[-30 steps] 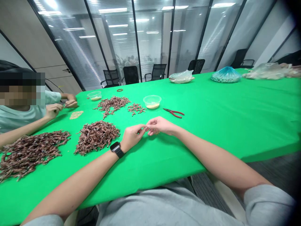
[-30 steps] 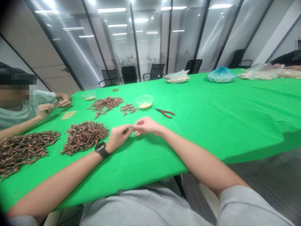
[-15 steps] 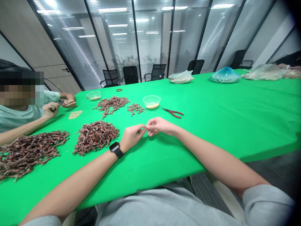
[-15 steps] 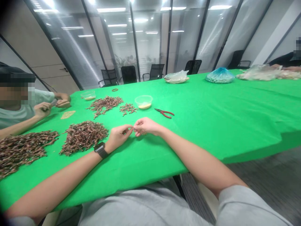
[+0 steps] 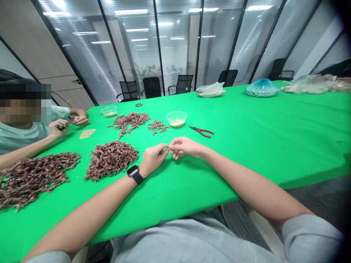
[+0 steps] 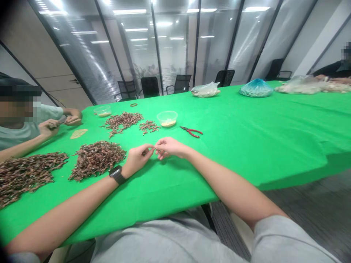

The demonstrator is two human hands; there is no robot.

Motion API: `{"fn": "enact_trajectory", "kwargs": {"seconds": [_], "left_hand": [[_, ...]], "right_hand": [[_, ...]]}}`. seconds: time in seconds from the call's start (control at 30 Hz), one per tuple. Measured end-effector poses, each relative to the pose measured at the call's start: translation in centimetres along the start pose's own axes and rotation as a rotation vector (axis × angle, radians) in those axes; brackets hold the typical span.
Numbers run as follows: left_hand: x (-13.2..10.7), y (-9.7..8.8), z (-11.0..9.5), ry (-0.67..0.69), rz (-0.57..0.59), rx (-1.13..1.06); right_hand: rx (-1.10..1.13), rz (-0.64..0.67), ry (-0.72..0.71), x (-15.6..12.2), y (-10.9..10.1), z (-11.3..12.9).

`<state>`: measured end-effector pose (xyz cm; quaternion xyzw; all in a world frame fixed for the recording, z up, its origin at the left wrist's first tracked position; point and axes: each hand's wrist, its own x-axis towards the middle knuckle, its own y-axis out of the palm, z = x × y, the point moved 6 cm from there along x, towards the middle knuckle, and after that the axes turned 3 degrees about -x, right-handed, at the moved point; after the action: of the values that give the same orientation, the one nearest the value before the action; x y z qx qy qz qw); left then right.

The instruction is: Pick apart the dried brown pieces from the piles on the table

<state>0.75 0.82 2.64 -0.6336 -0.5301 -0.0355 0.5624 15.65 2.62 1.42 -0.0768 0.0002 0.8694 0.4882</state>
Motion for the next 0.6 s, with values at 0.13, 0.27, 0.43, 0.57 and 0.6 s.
{"fn": "enact_trajectory", "kwargs": {"seconds": [0.13, 0.27, 0.43, 0.57, 0.6], "left_hand": [[0.0, 0.0, 0.0, -0.003, 0.011, 0.013], [0.0, 0.1, 0.1, -0.045, 0.031, -0.015], [0.4, 0.5, 1.1, -0.229, 0.064, -0.288], [0.6, 0.9, 2.1, -0.333, 0.056, -0.514], [0.6, 1.0, 2.2, -0.358, 0.052, -0.561]], "right_hand": [[-0.049, -0.033, -0.006, 0.0, -0.3, 0.1], [-0.111, -0.078, -0.010, 0.1, -0.4, 0.1], [-0.134, -0.201, -0.069, 1.0, -1.0, -0.2], [-0.263, -0.288, -0.143, 1.2, -1.5, -0.1], [-0.309, -0.306, -0.166, 1.1, -1.6, 0.0]]}}
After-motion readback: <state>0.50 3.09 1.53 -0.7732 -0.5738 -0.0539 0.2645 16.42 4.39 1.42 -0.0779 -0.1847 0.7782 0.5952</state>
